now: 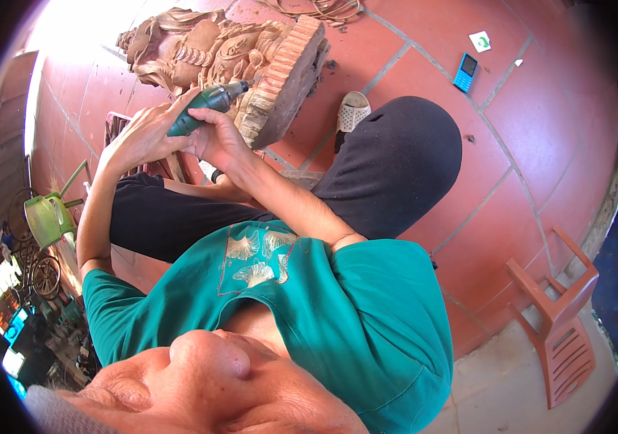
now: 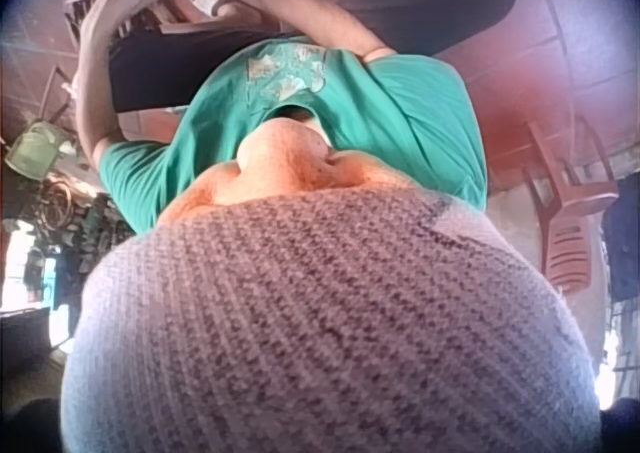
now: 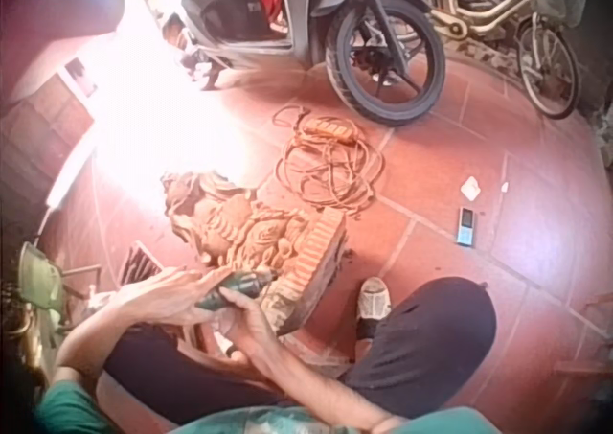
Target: The person uses a handheld rotary tool to carve details into a wooden relief panel. The person holds the tool with both hands and moves it along the surface of the wood, removing material to refine the design.
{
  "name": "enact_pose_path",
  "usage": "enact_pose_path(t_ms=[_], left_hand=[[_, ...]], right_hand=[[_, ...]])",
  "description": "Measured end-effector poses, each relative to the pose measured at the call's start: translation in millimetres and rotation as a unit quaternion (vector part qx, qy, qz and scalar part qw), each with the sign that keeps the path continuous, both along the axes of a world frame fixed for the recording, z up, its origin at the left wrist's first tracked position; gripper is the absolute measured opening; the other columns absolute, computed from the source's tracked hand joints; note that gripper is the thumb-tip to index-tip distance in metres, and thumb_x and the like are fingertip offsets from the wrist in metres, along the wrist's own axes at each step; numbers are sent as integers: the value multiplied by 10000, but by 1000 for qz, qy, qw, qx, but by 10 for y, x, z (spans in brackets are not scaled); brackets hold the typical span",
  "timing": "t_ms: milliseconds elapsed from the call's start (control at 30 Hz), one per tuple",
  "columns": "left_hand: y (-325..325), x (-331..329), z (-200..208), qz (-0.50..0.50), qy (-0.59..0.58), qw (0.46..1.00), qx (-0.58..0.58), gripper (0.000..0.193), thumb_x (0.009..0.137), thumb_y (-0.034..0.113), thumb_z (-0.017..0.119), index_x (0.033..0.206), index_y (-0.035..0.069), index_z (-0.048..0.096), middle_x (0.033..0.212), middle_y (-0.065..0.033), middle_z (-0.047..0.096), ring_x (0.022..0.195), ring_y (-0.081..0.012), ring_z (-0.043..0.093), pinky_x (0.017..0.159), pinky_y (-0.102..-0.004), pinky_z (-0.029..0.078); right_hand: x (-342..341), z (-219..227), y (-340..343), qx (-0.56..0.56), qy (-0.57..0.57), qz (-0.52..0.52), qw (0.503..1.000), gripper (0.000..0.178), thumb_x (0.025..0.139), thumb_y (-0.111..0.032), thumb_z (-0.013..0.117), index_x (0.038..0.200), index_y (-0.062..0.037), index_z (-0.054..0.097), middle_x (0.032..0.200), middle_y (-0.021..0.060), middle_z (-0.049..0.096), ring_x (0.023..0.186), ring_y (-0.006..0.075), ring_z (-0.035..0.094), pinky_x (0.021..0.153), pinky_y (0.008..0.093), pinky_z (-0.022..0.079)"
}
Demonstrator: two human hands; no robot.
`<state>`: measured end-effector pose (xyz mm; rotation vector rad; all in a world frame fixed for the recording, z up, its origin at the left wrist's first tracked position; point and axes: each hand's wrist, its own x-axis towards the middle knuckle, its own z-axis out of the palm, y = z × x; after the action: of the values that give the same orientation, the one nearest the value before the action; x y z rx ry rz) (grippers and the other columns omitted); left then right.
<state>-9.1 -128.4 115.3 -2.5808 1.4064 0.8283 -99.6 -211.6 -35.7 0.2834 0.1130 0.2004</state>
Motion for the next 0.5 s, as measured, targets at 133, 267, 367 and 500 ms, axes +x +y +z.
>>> enact_pose_path(t_ms=[133, 267, 367, 500], left_hand=[[5, -1, -26, -10, -5, 1000, -5, 851, 801, 231, 723, 1556, 90, 356, 1050, -300, 670, 954, -470, 674, 849, -518, 526], [42, -7, -80, -36, -28, 998, -36, 804, 826, 237, 714, 1542, 116, 366, 934, -270, 672, 890, -455, 675, 802, -524, 527], [-18, -23, -42, -28, -22, 999, -4, 868, 787, 217, 727, 1563, 118, 350, 1054, -290, 671, 955, -464, 677, 843, -523, 538], [-115, -72, 23, -16, -10, 1000, 24, 920, 757, 214, 747, 1578, 142, 338, 1117, -294, 676, 995, -469, 678, 861, -526, 544]], right_hand=[[-24, 18, -5, -12, 13, -3, 1000, 313, 929, -117, 648, 1235, -70, 605, 1153, 95, 713, 1040, 238, 710, 923, 440, 574], [-51, 21, -13, -19, 12, -9, 1000, 304, 931, -126, 644, 1230, -80, 610, 1145, 84, 716, 1035, 232, 711, 913, 436, 575], [-51, -34, -14, -11, 7, -12, 1000, 336, 915, -117, 665, 1242, -77, 601, 1193, 110, 700, 1101, 272, 692, 981, 501, 534], [-81, -58, -35, -5, 7, -22, 1000, 359, 898, -103, 682, 1245, -68, 595, 1221, 125, 685, 1146, 299, 674, 1030, 547, 502]])
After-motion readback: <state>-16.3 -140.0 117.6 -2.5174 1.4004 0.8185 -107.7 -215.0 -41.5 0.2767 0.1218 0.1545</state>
